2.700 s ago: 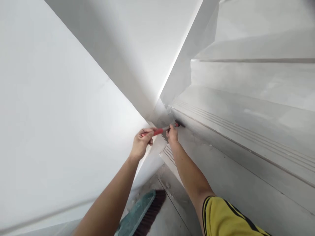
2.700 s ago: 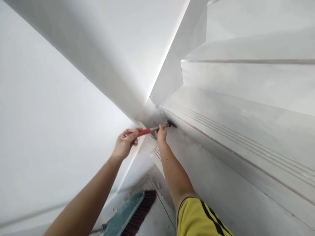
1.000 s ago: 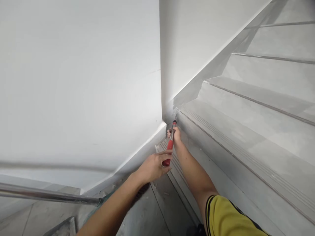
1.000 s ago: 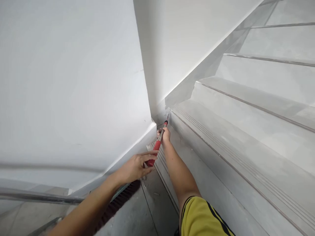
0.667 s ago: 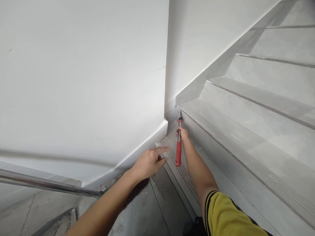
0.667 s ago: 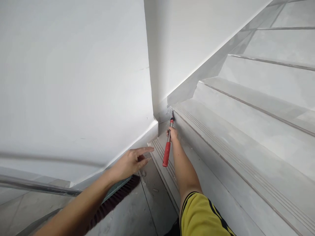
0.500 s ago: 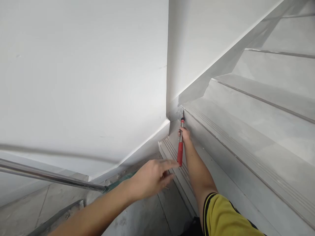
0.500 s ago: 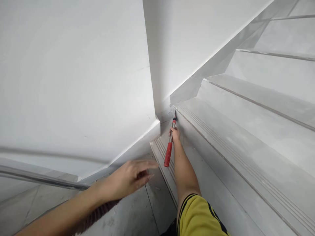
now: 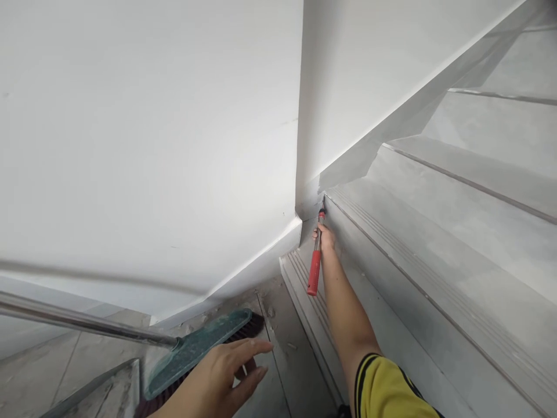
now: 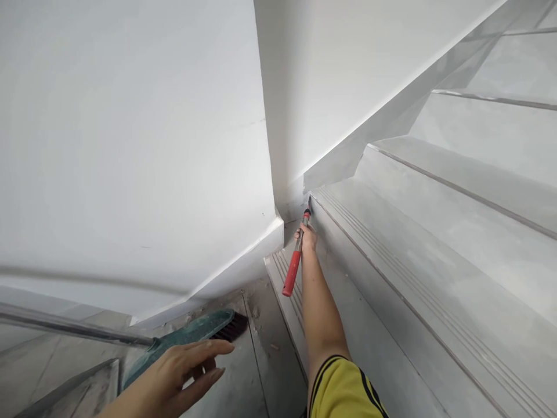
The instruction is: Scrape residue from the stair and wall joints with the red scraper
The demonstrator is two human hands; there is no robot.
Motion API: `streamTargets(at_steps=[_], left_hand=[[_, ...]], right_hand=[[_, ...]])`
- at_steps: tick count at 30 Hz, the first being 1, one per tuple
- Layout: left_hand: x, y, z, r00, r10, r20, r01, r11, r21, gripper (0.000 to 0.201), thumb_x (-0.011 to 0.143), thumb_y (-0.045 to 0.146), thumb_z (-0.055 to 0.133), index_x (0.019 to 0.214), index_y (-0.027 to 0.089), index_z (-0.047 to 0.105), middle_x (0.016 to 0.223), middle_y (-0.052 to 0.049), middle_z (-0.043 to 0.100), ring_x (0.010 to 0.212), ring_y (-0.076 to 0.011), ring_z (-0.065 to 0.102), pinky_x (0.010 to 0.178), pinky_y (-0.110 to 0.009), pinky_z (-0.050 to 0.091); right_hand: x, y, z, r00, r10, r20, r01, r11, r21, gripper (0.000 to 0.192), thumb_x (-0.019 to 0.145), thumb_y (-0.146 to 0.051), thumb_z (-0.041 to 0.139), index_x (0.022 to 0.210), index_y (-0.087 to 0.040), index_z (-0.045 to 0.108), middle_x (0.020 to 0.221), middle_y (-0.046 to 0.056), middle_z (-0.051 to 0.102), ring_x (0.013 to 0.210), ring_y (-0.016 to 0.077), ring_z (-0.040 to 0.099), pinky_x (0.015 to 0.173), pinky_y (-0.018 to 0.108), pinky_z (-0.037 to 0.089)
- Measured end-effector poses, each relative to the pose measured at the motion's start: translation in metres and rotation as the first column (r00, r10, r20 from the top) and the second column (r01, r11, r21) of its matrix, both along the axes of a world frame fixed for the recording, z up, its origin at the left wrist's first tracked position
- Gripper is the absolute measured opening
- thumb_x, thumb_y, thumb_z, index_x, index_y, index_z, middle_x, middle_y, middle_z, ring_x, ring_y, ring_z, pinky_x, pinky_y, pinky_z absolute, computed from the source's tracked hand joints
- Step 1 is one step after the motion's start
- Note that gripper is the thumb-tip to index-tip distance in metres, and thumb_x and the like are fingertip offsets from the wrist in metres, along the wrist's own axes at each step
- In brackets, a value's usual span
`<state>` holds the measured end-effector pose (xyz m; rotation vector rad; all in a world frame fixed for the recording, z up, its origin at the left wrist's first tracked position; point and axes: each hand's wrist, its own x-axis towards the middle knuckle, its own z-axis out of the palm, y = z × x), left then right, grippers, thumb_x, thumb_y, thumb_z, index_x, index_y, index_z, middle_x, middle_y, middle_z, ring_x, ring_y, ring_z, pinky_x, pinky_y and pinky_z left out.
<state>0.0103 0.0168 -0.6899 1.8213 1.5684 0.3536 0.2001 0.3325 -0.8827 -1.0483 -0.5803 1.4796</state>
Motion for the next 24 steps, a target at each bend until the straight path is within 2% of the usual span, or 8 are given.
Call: streamTargets(at_steps=[3, 8, 11, 17, 21, 24], left_hand=[[-0.004, 0.005, -0.001, 0.997, 0.035, 0.067, -0.034, 0.999, -0.02, 0.027, 0.08, 0.041, 0.055, 0.104, 0.038, 0.067, 0.083, -0.001, 0.072, 0.062, -0.0169, 0.065, 0.054, -0.02, 0.05], [-0.006, 0.008, -0.001, 0.99, 0.044, 0.135, -0.044, 0.999, -0.005, 0.026, 0.08, 0.039, 0.055, 0.103, 0.038, 0.067, 0.08, 0.0, 0.072, 0.063, -0.0175, 0.066, 0.057, -0.021, 0.051], [-0.011, 0.004, -0.005, 0.992, 0.037, 0.118, -0.033, 0.999, -0.028, 0.027, 0.079, 0.04, 0.056, 0.103, 0.038, 0.068, 0.076, 0.0, 0.071, 0.066, -0.0184, 0.066, 0.06, -0.022, 0.052], [-0.022, -0.004, -0.017, 0.996, 0.047, 0.075, -0.044, 0.998, -0.037, 0.035, 0.08, 0.044, 0.054, 0.114, 0.04, 0.062, 0.088, -0.001, 0.07, 0.072, -0.0175, 0.065, 0.062, -0.022, 0.053], [-0.022, -0.005, -0.013, 0.998, 0.038, 0.052, -0.034, 0.997, -0.073, 0.035, 0.081, 0.048, 0.05, 0.113, 0.039, 0.062, 0.088, -0.001, 0.069, 0.075, -0.0174, 0.064, 0.066, -0.022, 0.052], [-0.023, -0.005, -0.009, 0.996, 0.076, 0.05, -0.066, 0.984, -0.164, 0.038, 0.084, 0.051, 0.046, 0.116, 0.038, 0.06, 0.094, -0.001, 0.068, 0.081, -0.0169, 0.063, 0.07, -0.022, 0.051]], right_hand=[[0.005, -0.005, -0.002, 1.0, 0.011, -0.016, -0.012, 0.998, -0.062, 0.01, 0.076, -0.023, 0.057, 0.075, -0.021, 0.047, 0.053, -0.004, 0.048, 0.034, 0.007, 0.041, 0.035, 0.019, 0.028], [0.0, -0.007, -0.004, 0.999, 0.002, -0.039, -0.005, 0.998, -0.063, 0.011, 0.074, -0.025, 0.057, 0.077, -0.022, 0.047, 0.052, -0.006, 0.048, 0.034, 0.0078, 0.04, 0.035, 0.019, 0.028], [-0.001, -0.006, -0.004, 1.0, -0.01, -0.028, 0.008, 0.998, -0.056, 0.013, 0.073, -0.028, 0.058, 0.079, -0.022, 0.047, 0.052, -0.006, 0.048, 0.033, 0.007, 0.04, 0.035, 0.018, 0.028], [0.004, -0.002, 0.0, 0.997, 0.016, -0.072, -0.022, 0.997, -0.075, 0.024, 0.068, -0.026, 0.064, 0.083, -0.021, 0.046, 0.049, -0.008, 0.049, 0.032, 0.007, 0.04, 0.032, 0.018, 0.03], [0.001, 0.0, 0.003, 0.997, -0.001, -0.08, -0.006, 0.996, -0.093, 0.024, 0.069, -0.026, 0.065, 0.082, -0.021, 0.045, 0.048, -0.008, 0.048, 0.032, 0.0062, 0.04, 0.031, 0.017, 0.029], [0.001, 0.0, 0.003, 0.997, 0.0, -0.074, -0.007, 0.995, -0.096, 0.029, 0.068, -0.03, 0.069, 0.083, -0.021, 0.045, 0.048, -0.008, 0.048, 0.032, 0.0059, 0.04, 0.031, 0.017, 0.029]])
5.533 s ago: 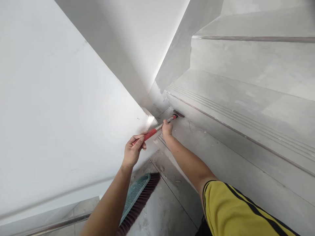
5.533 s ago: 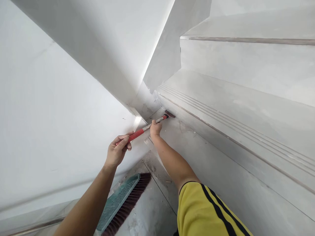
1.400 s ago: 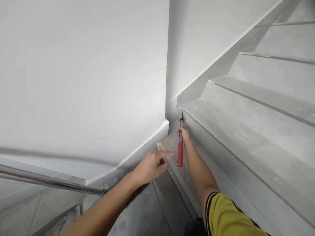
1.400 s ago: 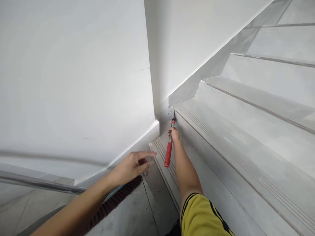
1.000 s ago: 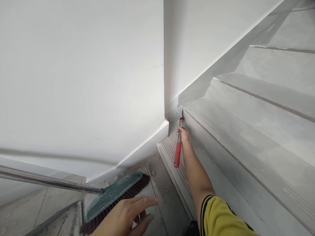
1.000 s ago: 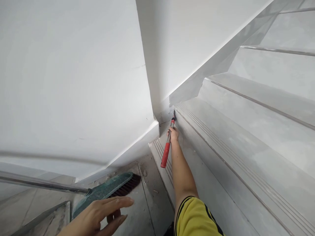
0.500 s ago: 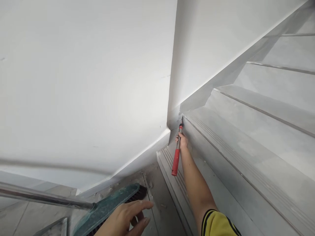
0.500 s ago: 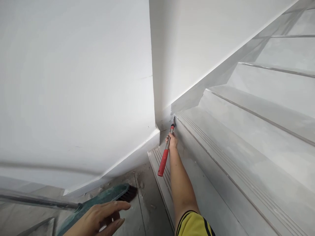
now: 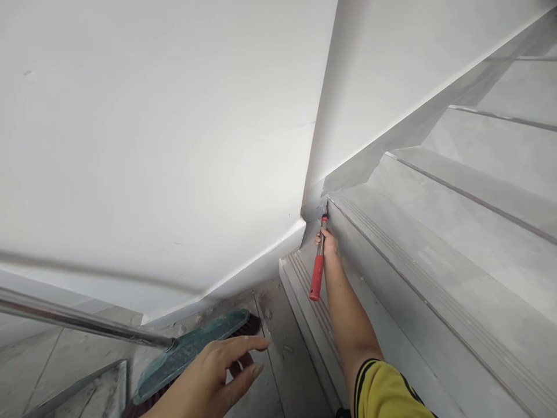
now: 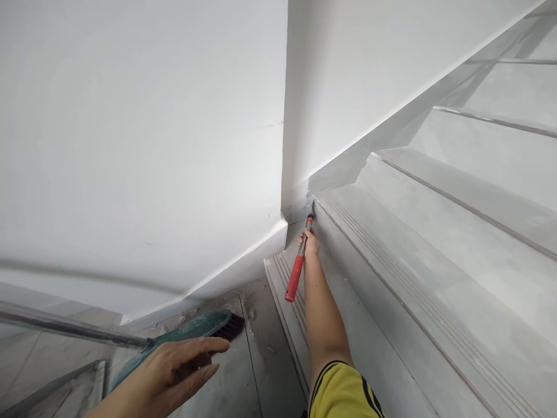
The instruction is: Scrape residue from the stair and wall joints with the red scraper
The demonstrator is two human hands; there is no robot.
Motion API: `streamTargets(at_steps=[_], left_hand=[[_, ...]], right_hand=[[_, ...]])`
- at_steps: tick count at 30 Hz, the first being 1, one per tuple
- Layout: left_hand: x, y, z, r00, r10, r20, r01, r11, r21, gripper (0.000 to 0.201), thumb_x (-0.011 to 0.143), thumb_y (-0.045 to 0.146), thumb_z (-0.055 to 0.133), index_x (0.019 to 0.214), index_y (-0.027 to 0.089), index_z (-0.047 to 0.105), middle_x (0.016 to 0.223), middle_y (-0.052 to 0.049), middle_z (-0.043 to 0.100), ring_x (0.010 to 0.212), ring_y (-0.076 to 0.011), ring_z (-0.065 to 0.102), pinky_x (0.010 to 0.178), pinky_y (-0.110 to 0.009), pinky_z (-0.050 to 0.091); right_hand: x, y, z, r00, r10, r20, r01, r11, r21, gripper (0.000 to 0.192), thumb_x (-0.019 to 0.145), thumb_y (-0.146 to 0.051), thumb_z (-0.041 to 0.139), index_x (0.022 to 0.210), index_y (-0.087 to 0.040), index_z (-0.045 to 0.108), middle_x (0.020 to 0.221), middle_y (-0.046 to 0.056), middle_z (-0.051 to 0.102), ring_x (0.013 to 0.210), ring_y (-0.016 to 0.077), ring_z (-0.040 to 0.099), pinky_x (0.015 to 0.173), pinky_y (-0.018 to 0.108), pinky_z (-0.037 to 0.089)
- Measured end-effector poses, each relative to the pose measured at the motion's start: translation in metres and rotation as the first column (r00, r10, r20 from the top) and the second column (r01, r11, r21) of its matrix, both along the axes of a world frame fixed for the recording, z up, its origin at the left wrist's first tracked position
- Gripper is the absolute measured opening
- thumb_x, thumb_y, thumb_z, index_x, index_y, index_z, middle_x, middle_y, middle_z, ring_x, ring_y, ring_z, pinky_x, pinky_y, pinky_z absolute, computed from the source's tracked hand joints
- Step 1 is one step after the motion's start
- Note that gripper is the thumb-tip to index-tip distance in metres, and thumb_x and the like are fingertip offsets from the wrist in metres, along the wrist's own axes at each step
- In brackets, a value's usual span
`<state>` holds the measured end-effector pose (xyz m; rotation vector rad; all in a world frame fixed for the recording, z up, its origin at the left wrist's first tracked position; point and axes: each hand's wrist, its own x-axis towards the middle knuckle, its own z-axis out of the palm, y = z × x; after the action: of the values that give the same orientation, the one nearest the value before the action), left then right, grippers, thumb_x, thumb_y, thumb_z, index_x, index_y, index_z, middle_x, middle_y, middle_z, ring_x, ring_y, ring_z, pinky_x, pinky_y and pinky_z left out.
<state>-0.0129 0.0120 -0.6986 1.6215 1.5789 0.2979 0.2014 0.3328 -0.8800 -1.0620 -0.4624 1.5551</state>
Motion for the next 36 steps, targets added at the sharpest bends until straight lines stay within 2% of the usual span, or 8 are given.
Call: streamTargets(at_steps=[3, 6, 16, 21, 28, 33, 36], left_hand=[[-0.001, 0.0, 0.003, 1.0, 0.025, 0.014, -0.023, 0.995, -0.096, 0.038, 0.086, 0.051, 0.042, 0.119, 0.039, 0.056, 0.101, 0.0, 0.065, 0.087, -0.0155, 0.061, 0.074, -0.021, 0.049], [-0.002, 0.0, 0.004, 1.0, 0.011, 0.011, -0.01, 0.991, -0.136, 0.039, 0.086, 0.053, 0.042, 0.119, 0.038, 0.056, 0.103, 0.0, 0.064, 0.09, -0.0156, 0.059, 0.078, -0.023, 0.048], [0.001, 0.003, 0.009, 0.999, 0.019, 0.039, -0.013, 0.991, -0.133, 0.039, 0.087, 0.052, 0.041, 0.118, 0.035, 0.057, 0.103, 0.0, 0.064, 0.091, -0.0157, 0.059, 0.078, -0.022, 0.046], [0.0, 0.004, 0.013, 0.998, 0.048, 0.05, -0.045, 0.997, -0.064, 0.037, 0.086, 0.052, 0.042, 0.114, 0.034, 0.059, 0.103, 0.001, 0.065, 0.088, -0.0149, 0.06, 0.077, -0.021, 0.047], [0.001, 0.006, 0.013, 0.997, 0.049, 0.054, -0.044, 0.996, -0.078, 0.037, 0.087, 0.051, 0.043, 0.115, 0.034, 0.059, 0.105, 0.002, 0.065, 0.091, -0.0149, 0.06, 0.079, -0.021, 0.046], [0.001, 0.007, 0.013, 0.994, 0.054, 0.096, -0.043, 0.992, -0.115, 0.039, 0.087, 0.05, 0.042, 0.118, 0.033, 0.058, 0.103, 0.0, 0.065, 0.088, -0.0153, 0.06, 0.074, -0.021, 0.047], [0.0, 0.006, 0.011, 0.992, 0.077, 0.096, -0.068, 0.993, -0.095, 0.037, 0.087, 0.051, 0.043, 0.115, 0.033, 0.06, 0.103, 0.0, 0.065, 0.089, -0.0156, 0.06, 0.076, -0.021, 0.047]], right_hand=[[0.001, 0.002, -0.001, 1.0, 0.007, -0.005, -0.007, 1.0, -0.005, 0.032, 0.066, -0.032, 0.071, 0.084, -0.021, 0.046, 0.048, -0.009, 0.048, 0.032, 0.0064, 0.04, 0.031, 0.017, 0.029], [0.0, 0.002, 0.0, 1.0, -0.002, -0.023, 0.002, 1.0, -0.005, 0.031, 0.067, -0.032, 0.07, 0.082, -0.021, 0.045, 0.048, -0.009, 0.048, 0.031, 0.0061, 0.04, 0.031, 0.017, 0.029], [0.0, 0.005, -0.002, 1.0, -0.008, -0.019, 0.007, 1.0, -0.02, 0.028, 0.069, -0.029, 0.068, 0.079, -0.021, 0.043, 0.048, -0.008, 0.049, 0.031, 0.0064, 0.04, 0.031, 0.017, 0.029], [0.002, 0.006, -0.007, 1.0, 0.012, 0.018, -0.012, 1.0, 0.004, 0.031, 0.069, -0.034, 0.069, 0.082, -0.021, 0.045, 0.048, -0.009, 0.048, 0.03, 0.0064, 0.04, 0.031, 0.018, 0.029], [0.002, 0.007, -0.009, 1.0, 0.001, 0.011, -0.001, 1.0, -0.001, 0.03, 0.068, -0.032, 0.069, 0.082, -0.021, 0.044, 0.048, -0.009, 0.049, 0.03, 0.0064, 0.04, 0.03, 0.017, 0.029], [0.001, 0.007, -0.011, 1.0, -0.002, -0.021, 0.002, 1.0, 0.01, 0.03, 0.067, -0.029, 0.068, 0.083, -0.021, 0.044, 0.048, -0.008, 0.049, 0.03, 0.0068, 0.041, 0.03, 0.018, 0.029], [0.0, 0.006, -0.013, 1.0, 0.012, -0.024, -0.011, 1.0, 0.022, 0.031, 0.066, -0.03, 0.068, 0.083, -0.021, 0.044, 0.049, -0.008, 0.05, 0.031, 0.0066, 0.041, 0.03, 0.018, 0.029]])
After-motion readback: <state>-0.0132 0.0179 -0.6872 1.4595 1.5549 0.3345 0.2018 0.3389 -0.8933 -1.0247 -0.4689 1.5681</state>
